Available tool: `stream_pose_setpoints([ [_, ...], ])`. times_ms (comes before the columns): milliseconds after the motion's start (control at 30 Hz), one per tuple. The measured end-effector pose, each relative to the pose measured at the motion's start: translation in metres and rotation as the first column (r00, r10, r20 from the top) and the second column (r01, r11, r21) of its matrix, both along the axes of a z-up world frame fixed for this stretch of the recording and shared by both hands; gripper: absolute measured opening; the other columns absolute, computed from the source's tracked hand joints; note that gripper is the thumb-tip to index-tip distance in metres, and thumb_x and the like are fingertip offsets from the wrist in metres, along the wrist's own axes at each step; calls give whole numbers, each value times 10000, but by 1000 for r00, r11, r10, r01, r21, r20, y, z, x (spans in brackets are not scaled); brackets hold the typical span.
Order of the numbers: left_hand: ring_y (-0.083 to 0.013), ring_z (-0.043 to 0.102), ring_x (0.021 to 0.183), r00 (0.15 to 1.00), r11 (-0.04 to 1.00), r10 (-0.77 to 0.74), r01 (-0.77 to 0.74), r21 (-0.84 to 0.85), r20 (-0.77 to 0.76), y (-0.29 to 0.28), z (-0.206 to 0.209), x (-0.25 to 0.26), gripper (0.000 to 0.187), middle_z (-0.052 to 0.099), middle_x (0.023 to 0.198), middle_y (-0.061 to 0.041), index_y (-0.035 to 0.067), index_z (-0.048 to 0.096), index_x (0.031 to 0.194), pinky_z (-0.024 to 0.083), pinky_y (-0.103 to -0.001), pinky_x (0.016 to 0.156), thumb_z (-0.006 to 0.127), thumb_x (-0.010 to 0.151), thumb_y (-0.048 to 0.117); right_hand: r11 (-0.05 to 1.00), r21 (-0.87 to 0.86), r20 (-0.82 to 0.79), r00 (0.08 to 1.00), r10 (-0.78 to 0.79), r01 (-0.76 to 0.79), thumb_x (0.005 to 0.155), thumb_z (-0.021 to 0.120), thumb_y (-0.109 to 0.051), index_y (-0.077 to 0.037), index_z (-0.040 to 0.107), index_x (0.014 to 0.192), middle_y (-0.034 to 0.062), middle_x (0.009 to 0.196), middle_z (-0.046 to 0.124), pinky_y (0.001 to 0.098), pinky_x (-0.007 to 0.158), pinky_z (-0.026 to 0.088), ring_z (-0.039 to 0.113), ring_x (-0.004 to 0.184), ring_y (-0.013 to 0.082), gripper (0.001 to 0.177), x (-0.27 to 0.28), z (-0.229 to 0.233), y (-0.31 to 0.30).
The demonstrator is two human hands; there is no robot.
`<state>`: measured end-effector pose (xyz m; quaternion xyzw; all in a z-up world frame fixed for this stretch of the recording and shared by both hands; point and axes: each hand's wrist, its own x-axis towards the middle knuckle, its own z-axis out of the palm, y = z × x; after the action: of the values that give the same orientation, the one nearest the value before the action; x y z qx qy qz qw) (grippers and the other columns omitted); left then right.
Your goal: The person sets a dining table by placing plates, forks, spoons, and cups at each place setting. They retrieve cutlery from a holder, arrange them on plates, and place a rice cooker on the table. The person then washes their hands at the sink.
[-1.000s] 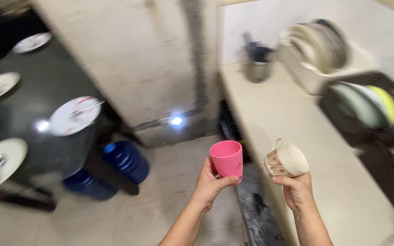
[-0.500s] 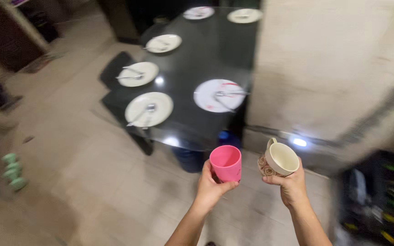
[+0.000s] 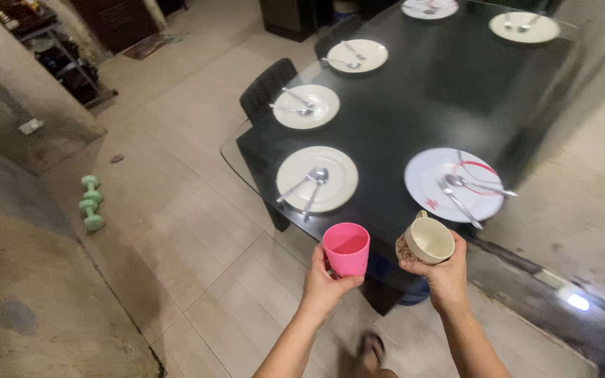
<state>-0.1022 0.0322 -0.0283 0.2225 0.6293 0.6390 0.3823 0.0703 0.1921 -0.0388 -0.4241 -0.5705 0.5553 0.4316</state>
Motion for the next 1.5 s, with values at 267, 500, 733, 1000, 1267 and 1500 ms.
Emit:
stream_pose_setpoints([
  [267, -176, 661, 1182, 995, 977, 90, -81, 198, -40, 86, -40, -112, 952, 650, 1311, -69, 94, 417, 1437, 559, -323, 976, 886, 611, 28, 977, 183, 110, 990, 89, -108, 465, 950, 1, 19, 404, 1288, 138, 1219, 583, 368, 960, 552, 630, 1118, 228, 988, -122, -73, 131],
  [500, -221, 685, 1111, 961, 980, 83, -127, -152, -265, 131, -45, -202, 896, 705, 1205, -90, 110, 490, 1382, 568, -362, 898, 919, 598, 178, 989, 101, 258, 963, 75, -104, 460, 938, 1, 20, 422, 1287, 172, 1201, 628, 373, 978, 558, 657, 1106, 266, 975, -211, -99, 208],
  [733, -233, 664, 1137, 957, 985, -12, -38, -170, -288, 203, -56, -262, 903, 682, 1239, -90, 115, 440, 1408, 558, -362, 932, 894, 629, 147, 999, 33, 462, 885, -54, 44, 480, 972, -33, 12, 363, 1379, 192, 1289, 586, 417, 1044, 502, 610, 1196, 309, 1087, -243, -119, 243],
  [1000, -275, 626, 1218, 905, 965, -221, 150, -214, -363, 331, -102, -336, 921, 629, 1283, -111, 118, 442, 1400, 541, -374, 985, 918, 611, 117, 977, 21, 433, 879, -199, 211, 493, 986, -90, 13, 382, 1346, 180, 1247, 624, 385, 991, 533, 647, 1144, 281, 1049, -270, -135, 247],
  [1267, -389, 560, 1203, 709, 963, -268, 218, -159, -653, 463, -159, -377, 946, 601, 1258, -159, 77, 468, 1340, 485, -445, 999, 984, 550, 150, 936, -33, 542, 793, -278, 350, 500, 984, -101, -11, 394, 1392, 168, 1271, 620, 403, 994, 516, 649, 1170, 285, 1073, -284, -156, 240],
  [1500, -310, 558, 1162, 630, 886, -427, 149, -439, -648, 537, -141, -406, 773, 715, 1130, -43, 191, 578, 1292, 448, -451, 1006, 969, 629, 264, 970, 38, 460, 858, -229, 239, 447, 966, -64, 0, 215, 1532, 196, 1406, 499, 423, 1104, 394, 510, 1331, 303, 1321, -250, -227, 253],
])
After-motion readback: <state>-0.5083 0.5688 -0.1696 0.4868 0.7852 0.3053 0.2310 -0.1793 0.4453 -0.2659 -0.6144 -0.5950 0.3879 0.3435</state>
